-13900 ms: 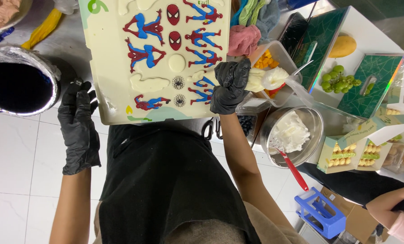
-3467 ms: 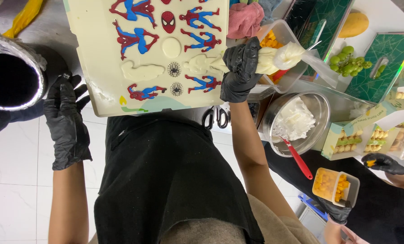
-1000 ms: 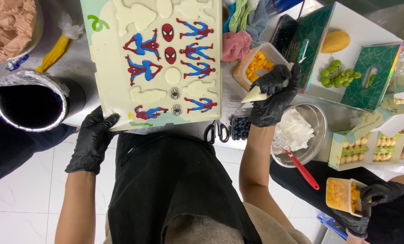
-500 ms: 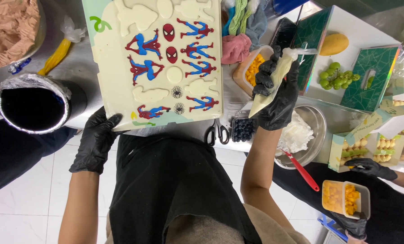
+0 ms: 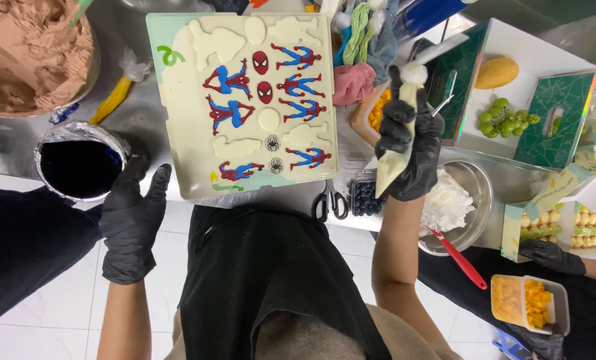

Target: Filling Spiderman-themed character molds with melted white chocolate using a piping bag.

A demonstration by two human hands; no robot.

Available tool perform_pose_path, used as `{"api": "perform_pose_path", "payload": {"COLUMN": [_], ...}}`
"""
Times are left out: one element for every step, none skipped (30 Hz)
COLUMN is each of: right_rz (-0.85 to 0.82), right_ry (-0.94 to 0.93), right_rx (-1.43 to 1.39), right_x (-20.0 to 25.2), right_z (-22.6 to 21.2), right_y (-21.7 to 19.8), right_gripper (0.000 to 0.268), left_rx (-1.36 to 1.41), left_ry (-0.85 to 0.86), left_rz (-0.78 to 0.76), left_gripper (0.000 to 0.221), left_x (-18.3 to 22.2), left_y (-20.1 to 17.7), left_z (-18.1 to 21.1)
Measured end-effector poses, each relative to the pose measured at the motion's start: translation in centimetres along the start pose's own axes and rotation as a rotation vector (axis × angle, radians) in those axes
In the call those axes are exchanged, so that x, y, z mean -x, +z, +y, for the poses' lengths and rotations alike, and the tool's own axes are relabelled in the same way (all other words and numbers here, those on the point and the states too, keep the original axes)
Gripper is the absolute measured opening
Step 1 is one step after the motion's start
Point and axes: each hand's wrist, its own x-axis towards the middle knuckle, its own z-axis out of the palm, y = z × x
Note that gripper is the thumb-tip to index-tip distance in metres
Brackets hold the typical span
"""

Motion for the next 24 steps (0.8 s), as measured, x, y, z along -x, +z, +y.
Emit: {"api": "perform_pose_path", "payload": {"right_rz": [-0.008, -0.016, -0.02, 0.005, 0.029, 0.026, 0.033, 0.043, 0.042, -0.041, -0.124, -0.127, -0.009, 0.102, 0.1, 0.034, -0.032, -0.033, 0.075, 0.185, 0.186, 0.103, 0.017, 0.018], "right_ry": [0.108, 0.217, 0.214, 0.294, 0.374, 0.374, 0.478, 0.583, 0.583, 0.661, 0.737, 0.737, 0.538, 0.331, 0.33, 0.306, 0.28, 0.28, 0.26, 0.236, 0.237, 0.291, 0.343, 0.345], "right_rx": [0.084, 0.169, 0.169, 0.269, 0.369, 0.369, 0.369, 0.369, 0.369, 0.378, 0.387, 0.388, 0.49, 0.584, 0.584, 0.639, 0.694, 0.695, 0.676, 0.651, 0.651, 0.736, 0.818, 0.817], "right_x": [-0.5, -0.9, -1.5, -2.1, -2.7, -3.5, -4.3, -5.1, -6.0, -6.9, -7.8, -8.6, -9.4, -10.3, -10.8, -11.3, -11.8, -11.9, -12.0, -12.1, -11.8, -11.5, -11.2, -11.2], "right_z": [0.6, 1.2, 2.8, 4.4, 6.1, 7.4, 8.8, 10.2, 10.9, 11.5, 12.2, 12.0, 11.8, 11.6, 10.9, 10.1, 9.4, 9.0, 8.6, 8.3, 8.3, 8.3, 8.3, 8.3], "right_y": [0.3, 0.6, 1.8, 2.9, 3.9, 4.8, 5.7, 6.6, 6.9, 7.2, 7.5, 6.6, 5.8, 5.0, 4.5, 3.8, 3.2, 3.1, 2.9, 2.7, 3.3, 3.8, 4.4, 4.2], "right_gripper": [0.061, 0.053, 0.053, 0.055, 0.058, 0.058, 0.058, 0.059, 0.059, 0.058, 0.057, 0.057, 0.053, 0.05, 0.05, 0.047, 0.045, 0.045, 0.044, 0.044, 0.044, 0.048, 0.053, 0.053], "left_rx": [0.153, 0.306, 0.305, 0.637, 0.965, 0.964, 1.008, 1.049, 1.049, 1.113, 1.177, 1.176, 1.33, 1.478, 1.478, 1.501, 1.523, 1.524, 1.489, 1.455, 1.456, 1.4, 1.344, 1.344], "left_ry": [0.096, 0.191, 0.196, 0.285, 0.371, 0.373, 0.482, 0.59, 0.591, 0.537, 0.483, 0.485, 0.379, 0.266, 0.269, 0.278, 0.288, 0.29, 0.299, 0.305, 0.304, 0.324, 0.343, 0.341], "left_rz": [0.054, 0.108, 0.11, -0.077, -0.271, -0.269, -0.331, -0.395, -0.394, -0.429, -0.463, -0.461, -0.595, -0.731, -0.73, -0.758, -0.786, -0.785, -0.765, -0.745, -0.745, -0.717, -0.69, -0.689], "left_gripper": [0.043, 0.043, 0.043, 0.043, 0.043, 0.043, 0.042, 0.04, 0.04, 0.036, 0.033, 0.033, 0.031, 0.03, 0.03, 0.028, 0.027, 0.027, 0.026, 0.025, 0.025, 0.023, 0.021, 0.021], "left_x": [-0.3, -0.5, -1.0, -1.5, -1.9, -2.4, -2.8, -3.2, -4.5, -5.7, -7.0, -8.5, -10.0, -11.6, -11.6, -11.5, -11.5, -11.4, -11.3, -11.2, -11.2, -11.2, -11.2, -11.4], "left_y": [-0.2, -0.5, -0.4, -0.3, -0.3, -0.9, -1.5, -2.1, -1.5, -1.0, -0.5, 0.1, 0.8, 1.4, 0.9, 0.5, 0.0, -0.2, -0.3, -0.4, -0.3, -0.2, -0.1, 0.1], "left_z": [0.9, 1.9, 3.2, 4.6, 5.8, 7.9, 9.9, 11.9, 12.9, 13.9, 14.9, 15.2, 15.5, 16.0, 16.7, 17.4, 18.0, 18.5, 18.9, 19.3, 19.6, 19.9, 20.1, 20.2]}}
